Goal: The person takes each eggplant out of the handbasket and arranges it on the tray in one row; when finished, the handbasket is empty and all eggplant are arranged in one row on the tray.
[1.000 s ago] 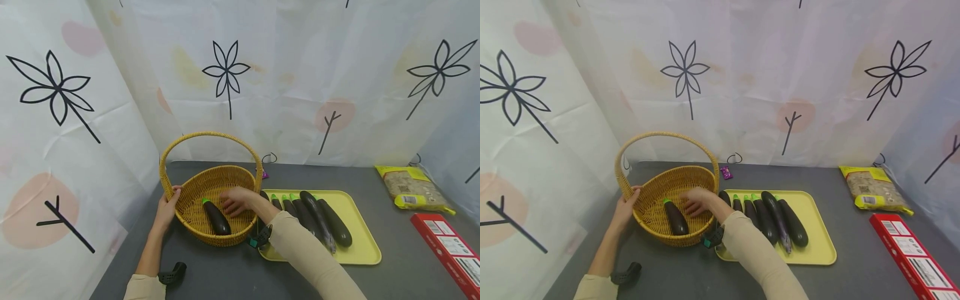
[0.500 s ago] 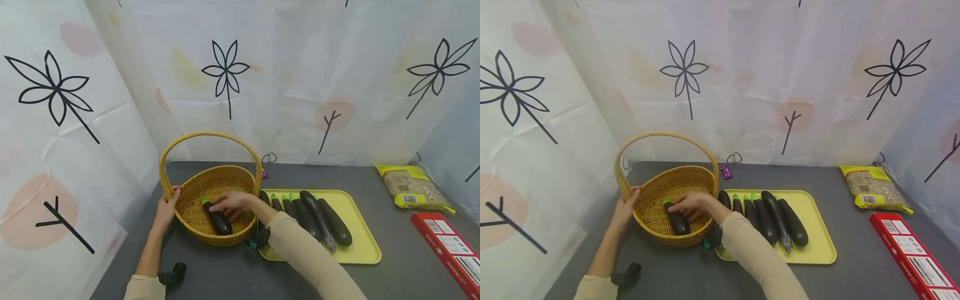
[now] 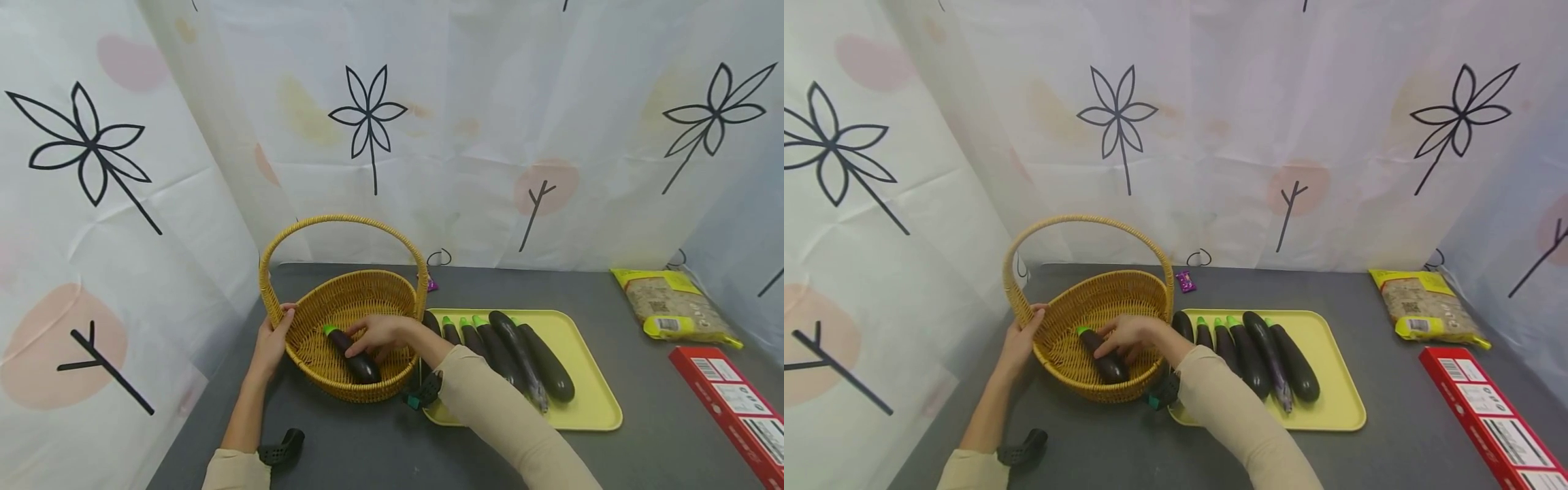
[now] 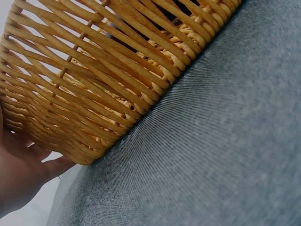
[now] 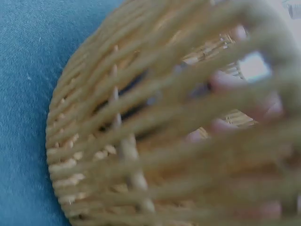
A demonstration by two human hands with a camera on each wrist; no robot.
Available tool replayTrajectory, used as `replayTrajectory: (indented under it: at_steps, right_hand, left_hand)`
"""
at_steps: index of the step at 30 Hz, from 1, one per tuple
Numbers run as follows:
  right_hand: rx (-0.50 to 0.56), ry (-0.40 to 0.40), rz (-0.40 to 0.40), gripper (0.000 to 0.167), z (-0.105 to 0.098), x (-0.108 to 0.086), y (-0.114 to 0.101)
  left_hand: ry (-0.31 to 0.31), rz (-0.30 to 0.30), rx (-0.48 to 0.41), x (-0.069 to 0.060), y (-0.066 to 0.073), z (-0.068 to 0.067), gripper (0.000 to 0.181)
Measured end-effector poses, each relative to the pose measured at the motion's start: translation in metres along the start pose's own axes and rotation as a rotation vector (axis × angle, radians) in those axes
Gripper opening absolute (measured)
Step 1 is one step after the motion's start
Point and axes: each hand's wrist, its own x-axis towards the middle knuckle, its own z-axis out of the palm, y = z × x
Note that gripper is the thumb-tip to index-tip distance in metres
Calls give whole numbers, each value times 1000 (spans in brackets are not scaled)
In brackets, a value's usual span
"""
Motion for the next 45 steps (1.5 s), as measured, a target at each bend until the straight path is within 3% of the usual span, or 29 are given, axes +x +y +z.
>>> replayTrajectory:
  at_steps: [8, 18, 30, 37, 45]
  right_hand:
    - [140, 61, -83, 59, -17, -13, -5]
    - [298, 21, -157, 59, -23, -41, -28]
    - [283, -19, -197, 59, -25, -84, -28]
    - [278, -40, -232, 61, -32, -104, -13]
    - [284, -103, -240, 75, -42, -131, 9]
  left_hand:
    - [-8, -10, -4, -1, 1, 0, 43]
    - [-4, 1, 9, -1, 1, 0, 45]
    - [-1, -5, 7, 0, 1, 0, 43]
    - [-8, -9, 5, 0, 1, 0, 44]
    - [-8, -14, -5, 1, 0, 0, 45]
